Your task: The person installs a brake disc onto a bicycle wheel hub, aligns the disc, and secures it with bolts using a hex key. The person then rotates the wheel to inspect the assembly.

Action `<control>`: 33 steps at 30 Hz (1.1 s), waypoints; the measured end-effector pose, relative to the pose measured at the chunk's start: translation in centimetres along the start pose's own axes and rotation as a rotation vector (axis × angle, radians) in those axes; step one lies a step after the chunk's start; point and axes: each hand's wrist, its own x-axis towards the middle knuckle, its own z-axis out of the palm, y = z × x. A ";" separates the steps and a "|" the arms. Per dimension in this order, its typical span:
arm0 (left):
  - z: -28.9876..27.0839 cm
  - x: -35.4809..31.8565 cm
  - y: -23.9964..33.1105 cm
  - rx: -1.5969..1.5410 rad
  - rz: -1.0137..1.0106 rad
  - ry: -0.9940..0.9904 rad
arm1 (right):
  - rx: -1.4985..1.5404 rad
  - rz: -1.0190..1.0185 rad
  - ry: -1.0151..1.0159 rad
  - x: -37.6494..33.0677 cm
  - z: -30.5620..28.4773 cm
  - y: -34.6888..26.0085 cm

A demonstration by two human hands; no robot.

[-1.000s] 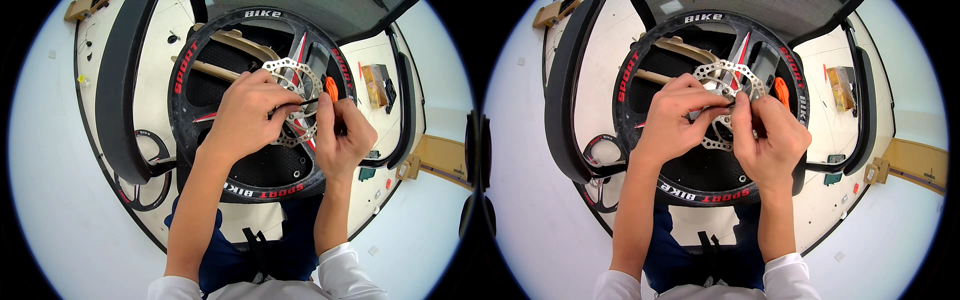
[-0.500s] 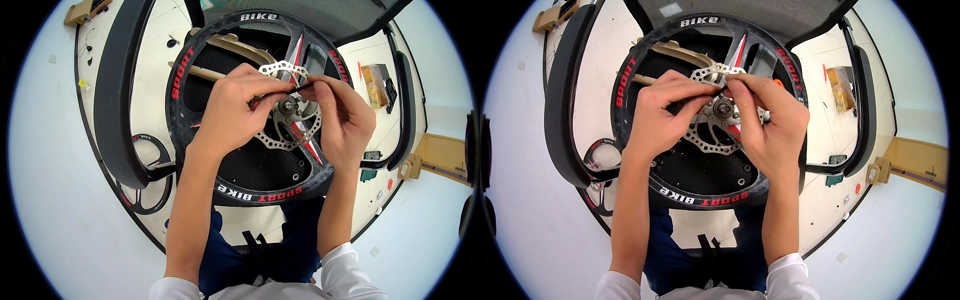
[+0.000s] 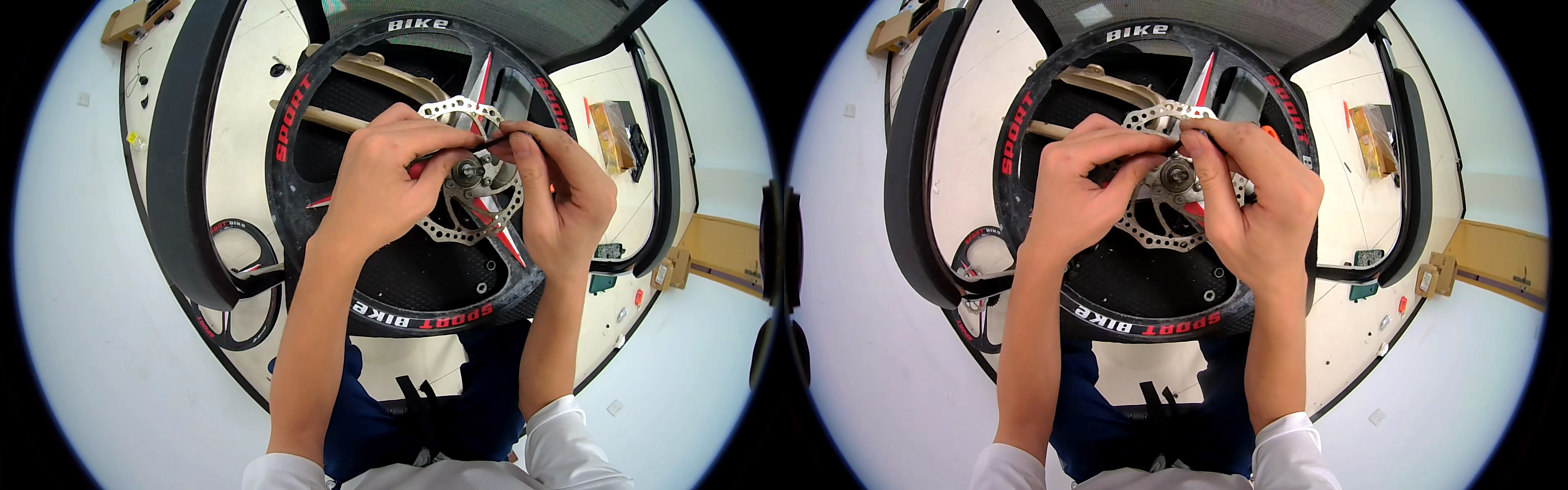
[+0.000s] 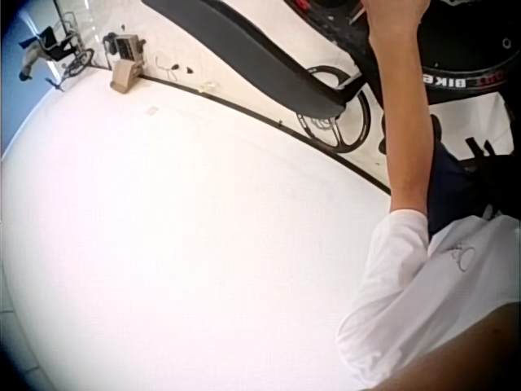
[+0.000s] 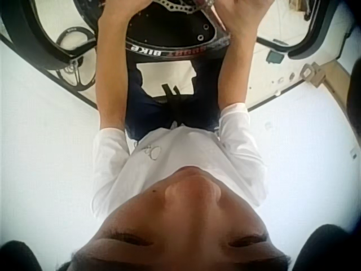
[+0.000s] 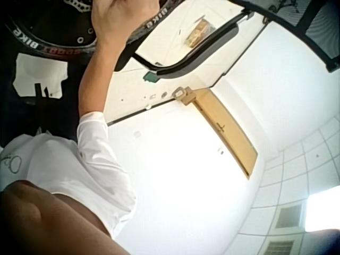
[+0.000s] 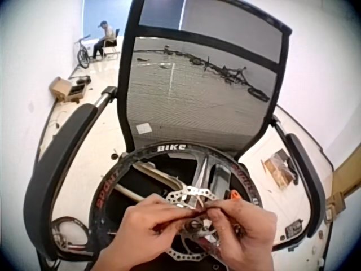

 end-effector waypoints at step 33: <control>0.1 0.1 0.5 0.152 0.159 0.009 | 0.434 0.111 -0.104 0.3 -0.3 -0.1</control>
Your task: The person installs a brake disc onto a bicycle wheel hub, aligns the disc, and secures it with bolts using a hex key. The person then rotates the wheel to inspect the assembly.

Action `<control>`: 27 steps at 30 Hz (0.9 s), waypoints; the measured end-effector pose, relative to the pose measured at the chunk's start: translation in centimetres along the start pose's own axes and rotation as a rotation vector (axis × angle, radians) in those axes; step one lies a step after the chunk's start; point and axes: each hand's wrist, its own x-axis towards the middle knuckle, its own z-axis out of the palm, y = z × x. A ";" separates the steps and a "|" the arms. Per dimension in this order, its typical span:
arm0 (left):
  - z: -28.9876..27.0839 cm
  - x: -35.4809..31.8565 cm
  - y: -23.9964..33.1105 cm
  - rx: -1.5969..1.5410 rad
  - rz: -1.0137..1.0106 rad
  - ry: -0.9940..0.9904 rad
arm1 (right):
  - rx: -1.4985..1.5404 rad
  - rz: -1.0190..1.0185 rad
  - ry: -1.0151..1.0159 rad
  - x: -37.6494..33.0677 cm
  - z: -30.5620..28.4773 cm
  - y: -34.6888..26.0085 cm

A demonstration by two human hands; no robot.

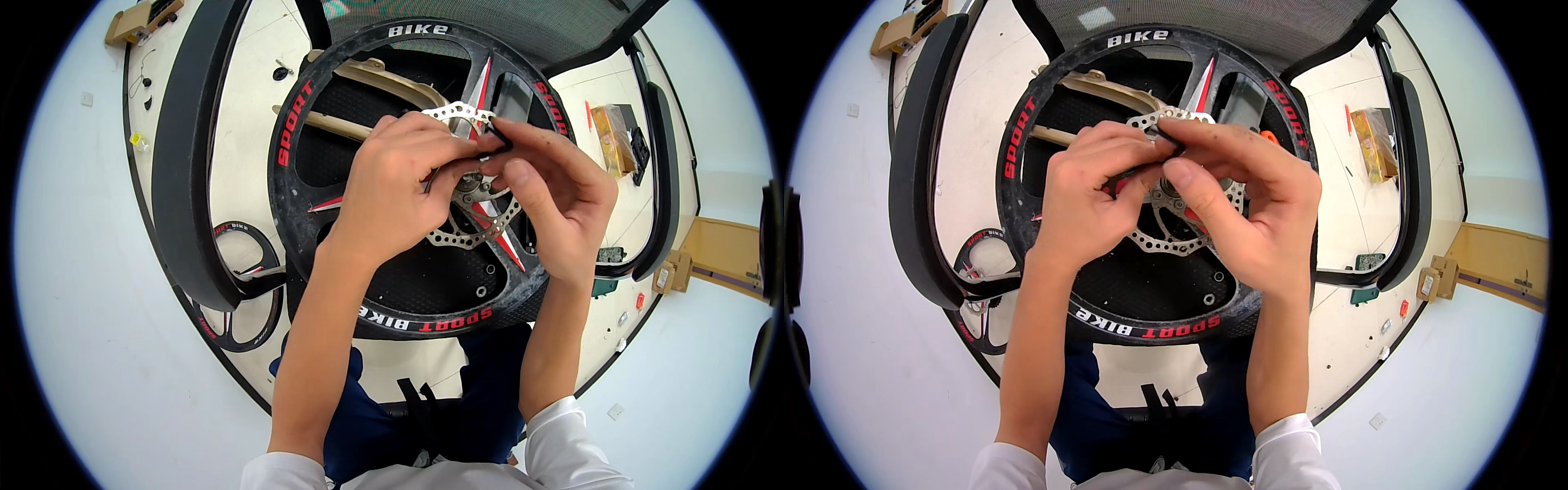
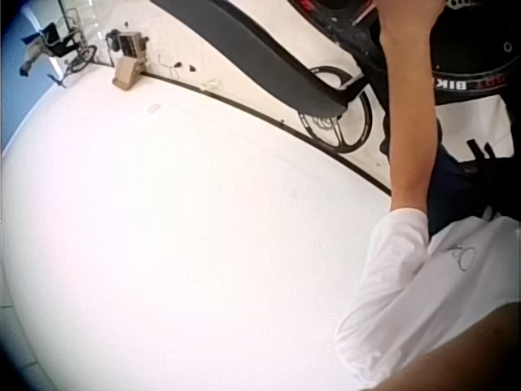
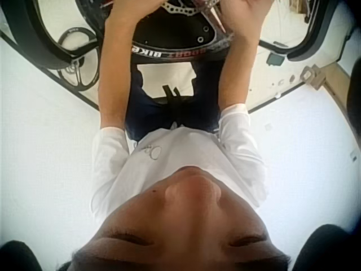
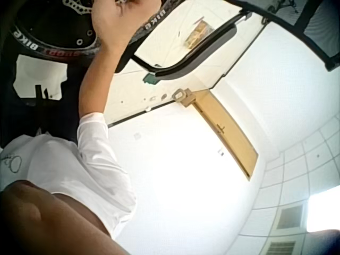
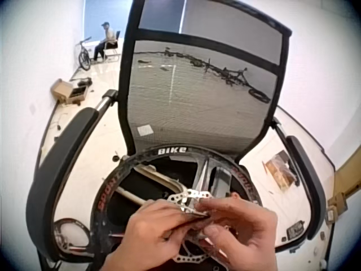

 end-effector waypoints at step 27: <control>0.4 0.0 0.2 -0.110 0.012 -0.018 | -0.045 0.050 0.232 0.1 1.0 0.0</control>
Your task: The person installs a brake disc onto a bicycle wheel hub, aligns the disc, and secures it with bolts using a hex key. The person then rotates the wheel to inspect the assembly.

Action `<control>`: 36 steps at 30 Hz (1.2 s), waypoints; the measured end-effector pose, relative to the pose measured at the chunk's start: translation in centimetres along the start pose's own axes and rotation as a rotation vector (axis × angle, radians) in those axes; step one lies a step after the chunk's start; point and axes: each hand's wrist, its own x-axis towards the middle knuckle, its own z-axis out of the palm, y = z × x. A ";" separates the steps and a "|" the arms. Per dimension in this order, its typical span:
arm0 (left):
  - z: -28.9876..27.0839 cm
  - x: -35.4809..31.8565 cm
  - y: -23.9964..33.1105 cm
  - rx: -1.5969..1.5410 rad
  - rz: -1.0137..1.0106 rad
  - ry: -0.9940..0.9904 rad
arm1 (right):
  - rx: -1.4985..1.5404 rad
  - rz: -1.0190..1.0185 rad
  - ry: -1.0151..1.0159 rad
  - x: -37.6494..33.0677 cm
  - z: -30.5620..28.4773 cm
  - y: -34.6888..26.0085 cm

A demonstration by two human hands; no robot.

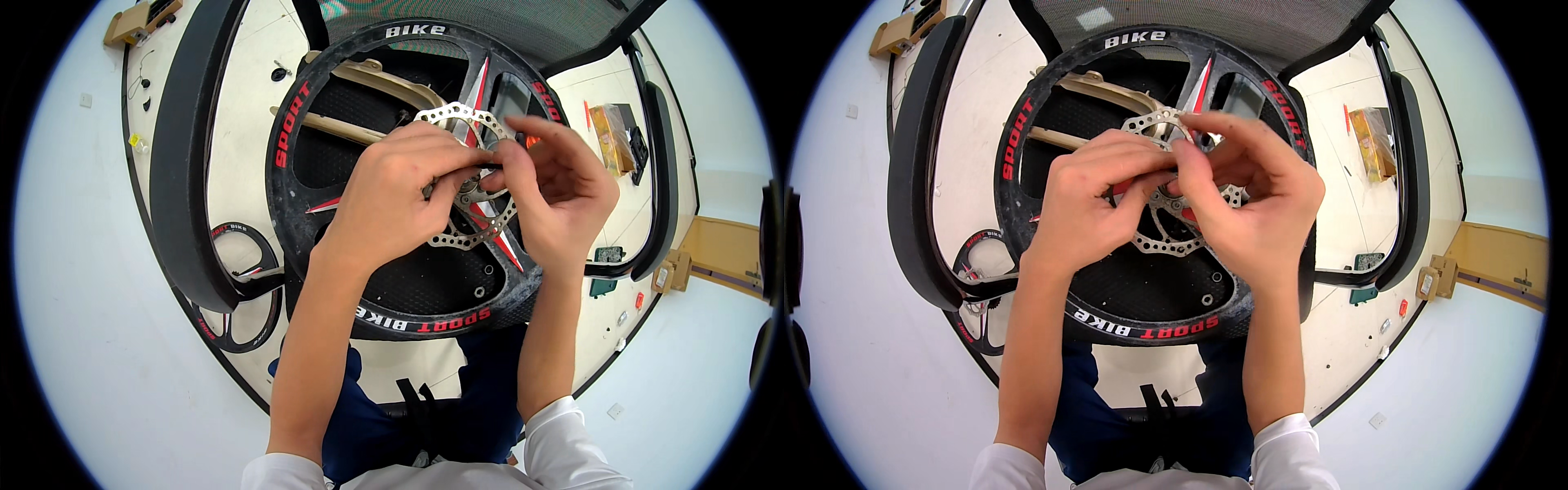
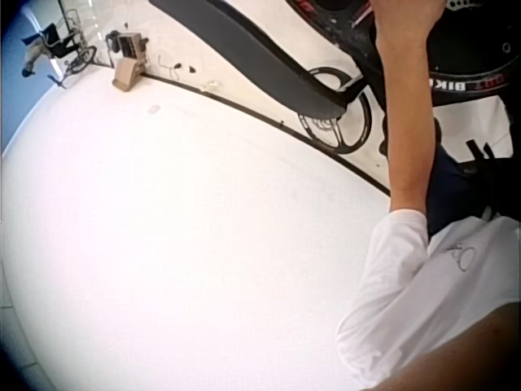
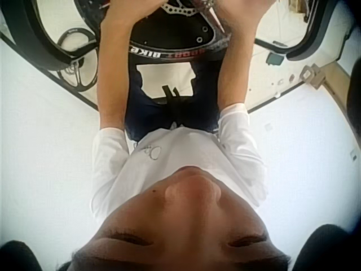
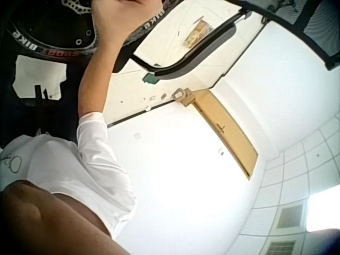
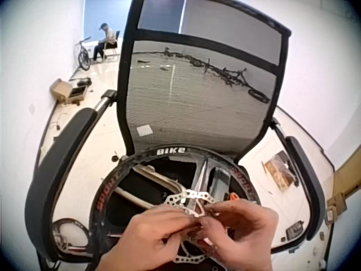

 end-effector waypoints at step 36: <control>0.1 0.0 -0.1 0.001 -0.044 0.061 | 0.117 0.022 -0.075 0.0 -0.1 -0.3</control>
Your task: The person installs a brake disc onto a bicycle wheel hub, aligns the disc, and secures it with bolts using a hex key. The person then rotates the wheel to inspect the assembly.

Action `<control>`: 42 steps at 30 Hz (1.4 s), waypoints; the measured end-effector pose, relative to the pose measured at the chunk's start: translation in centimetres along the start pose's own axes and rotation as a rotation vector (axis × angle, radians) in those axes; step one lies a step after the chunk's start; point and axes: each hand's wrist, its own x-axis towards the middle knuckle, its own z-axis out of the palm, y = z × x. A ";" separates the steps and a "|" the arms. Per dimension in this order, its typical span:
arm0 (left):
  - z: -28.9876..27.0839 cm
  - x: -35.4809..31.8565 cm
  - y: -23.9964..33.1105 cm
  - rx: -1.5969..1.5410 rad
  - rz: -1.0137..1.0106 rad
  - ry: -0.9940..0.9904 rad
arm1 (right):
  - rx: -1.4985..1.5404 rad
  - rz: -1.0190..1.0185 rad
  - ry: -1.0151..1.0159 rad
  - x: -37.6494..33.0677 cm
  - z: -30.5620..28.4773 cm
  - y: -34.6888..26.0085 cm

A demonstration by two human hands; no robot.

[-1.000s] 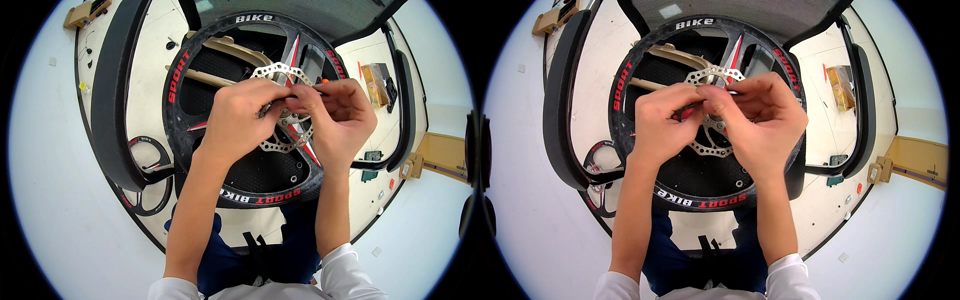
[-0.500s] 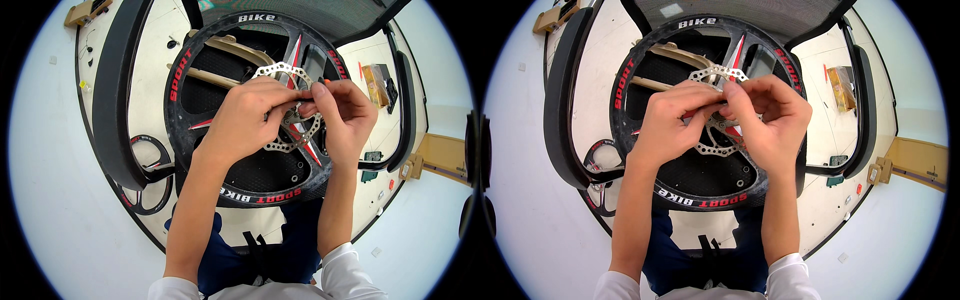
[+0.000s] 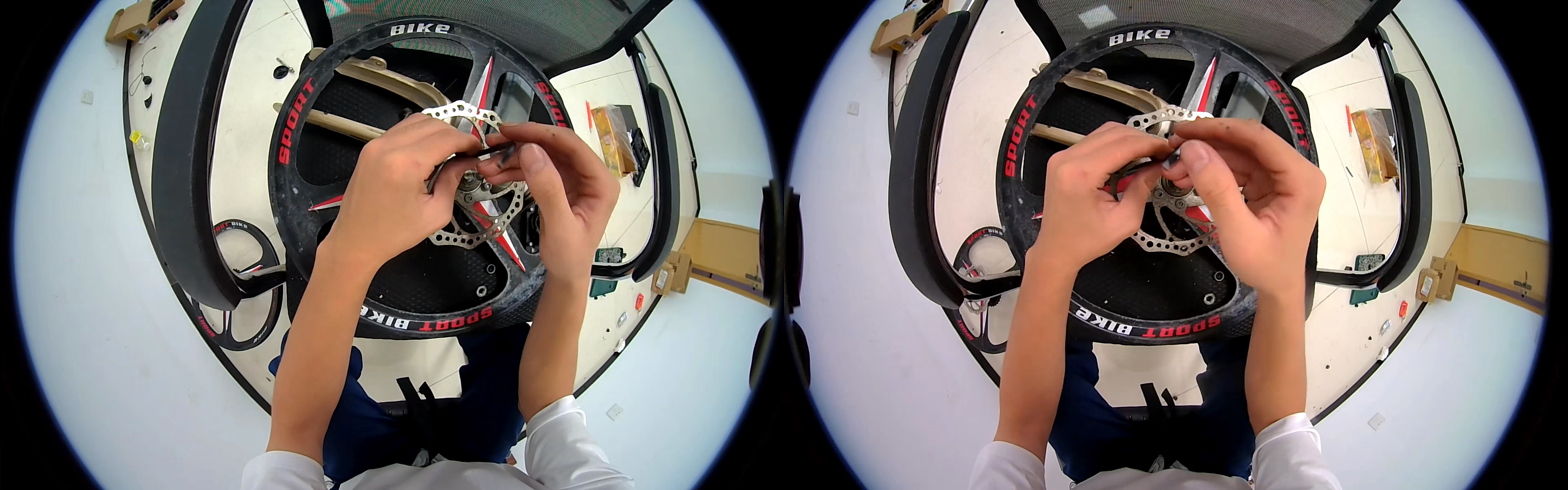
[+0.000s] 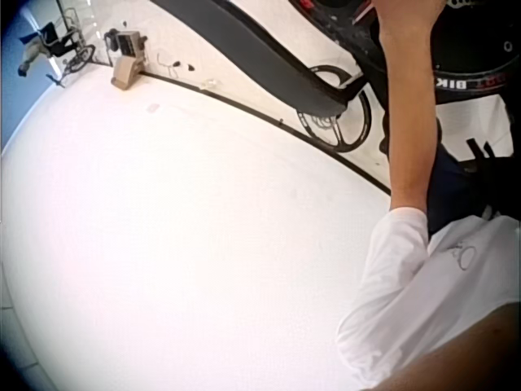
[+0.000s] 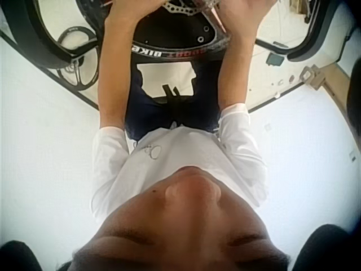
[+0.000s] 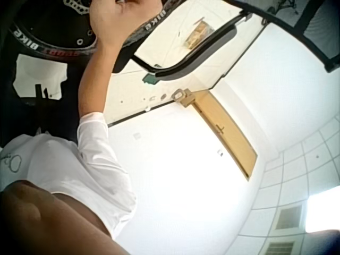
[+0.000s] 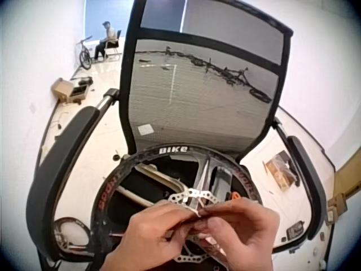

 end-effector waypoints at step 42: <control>0.1 -0.3 0.1 -0.056 -0.051 -0.004 | -1.121 -0.822 -0.890 7.9 -4.0 -4.8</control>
